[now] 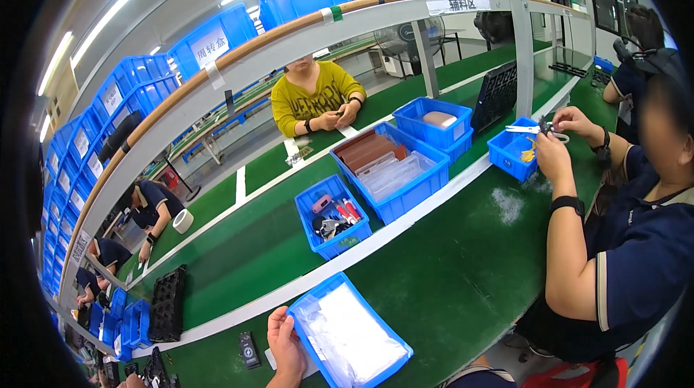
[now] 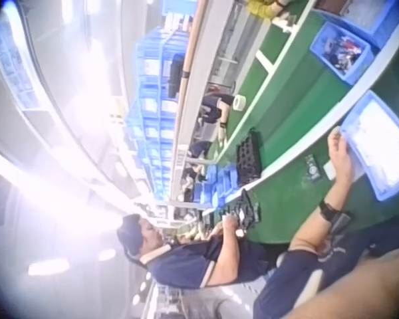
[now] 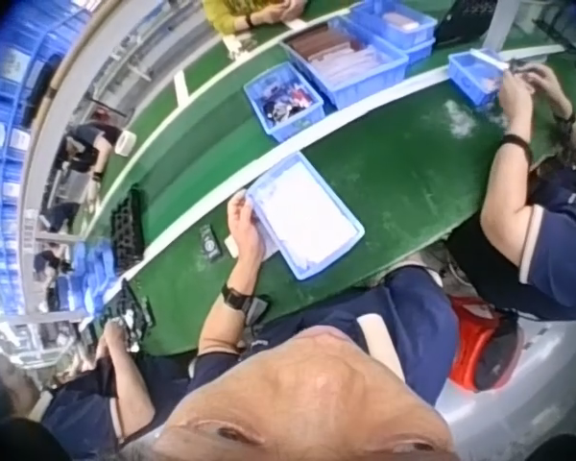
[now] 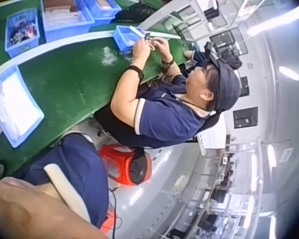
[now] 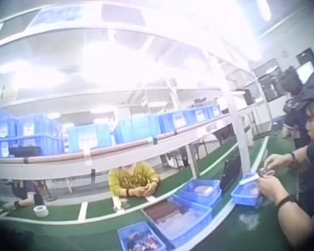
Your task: The recorder is assembling small electronic components at a workstation.
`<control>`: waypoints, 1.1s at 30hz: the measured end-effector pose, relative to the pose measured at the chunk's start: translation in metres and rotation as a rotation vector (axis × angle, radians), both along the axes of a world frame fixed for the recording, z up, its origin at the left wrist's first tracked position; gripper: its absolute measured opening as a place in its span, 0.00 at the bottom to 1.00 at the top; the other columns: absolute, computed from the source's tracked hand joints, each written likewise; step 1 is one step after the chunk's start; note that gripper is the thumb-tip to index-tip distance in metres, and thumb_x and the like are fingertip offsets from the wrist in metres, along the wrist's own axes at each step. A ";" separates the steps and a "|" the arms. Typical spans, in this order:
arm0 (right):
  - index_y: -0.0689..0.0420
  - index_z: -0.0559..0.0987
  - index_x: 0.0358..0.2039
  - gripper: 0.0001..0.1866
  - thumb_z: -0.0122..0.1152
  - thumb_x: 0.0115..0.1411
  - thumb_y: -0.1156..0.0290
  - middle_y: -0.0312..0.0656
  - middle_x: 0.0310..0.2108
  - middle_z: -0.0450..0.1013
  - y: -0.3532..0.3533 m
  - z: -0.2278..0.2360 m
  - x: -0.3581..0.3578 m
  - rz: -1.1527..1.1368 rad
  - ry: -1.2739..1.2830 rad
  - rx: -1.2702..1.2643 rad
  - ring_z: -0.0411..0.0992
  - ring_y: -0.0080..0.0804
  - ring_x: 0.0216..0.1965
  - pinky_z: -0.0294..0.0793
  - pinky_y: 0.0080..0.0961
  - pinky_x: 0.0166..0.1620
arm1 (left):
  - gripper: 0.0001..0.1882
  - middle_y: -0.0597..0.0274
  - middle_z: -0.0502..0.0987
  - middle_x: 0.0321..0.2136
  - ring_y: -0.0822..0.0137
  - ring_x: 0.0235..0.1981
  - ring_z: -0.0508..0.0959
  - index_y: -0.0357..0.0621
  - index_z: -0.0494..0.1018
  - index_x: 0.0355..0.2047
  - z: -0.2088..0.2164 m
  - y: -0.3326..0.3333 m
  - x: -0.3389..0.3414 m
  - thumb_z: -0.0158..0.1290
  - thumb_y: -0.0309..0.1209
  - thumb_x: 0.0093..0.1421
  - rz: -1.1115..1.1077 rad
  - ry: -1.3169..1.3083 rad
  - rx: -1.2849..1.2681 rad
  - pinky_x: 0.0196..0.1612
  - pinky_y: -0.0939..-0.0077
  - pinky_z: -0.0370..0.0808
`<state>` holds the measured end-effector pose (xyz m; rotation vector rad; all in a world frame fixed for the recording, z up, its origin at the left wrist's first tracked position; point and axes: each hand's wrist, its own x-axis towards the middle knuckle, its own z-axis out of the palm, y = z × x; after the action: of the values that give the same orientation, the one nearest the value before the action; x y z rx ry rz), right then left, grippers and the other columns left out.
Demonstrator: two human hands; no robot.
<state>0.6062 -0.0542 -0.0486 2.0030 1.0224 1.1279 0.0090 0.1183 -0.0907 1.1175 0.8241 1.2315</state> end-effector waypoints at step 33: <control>0.63 0.76 0.41 0.22 0.67 0.47 0.66 0.51 0.35 0.74 -0.102 -0.014 -0.411 1.239 2.484 -0.155 0.75 0.36 0.29 0.75 0.24 0.32 | 0.12 0.71 0.70 0.33 0.82 0.32 0.68 0.43 0.66 0.43 0.006 -0.005 -0.007 0.49 0.31 0.59 -0.067 -0.013 0.013 0.32 0.88 0.64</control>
<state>0.1954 -0.1565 -0.0623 1.4486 3.1052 -2.1223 0.0015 0.1138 -0.0846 1.1377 0.7639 1.1881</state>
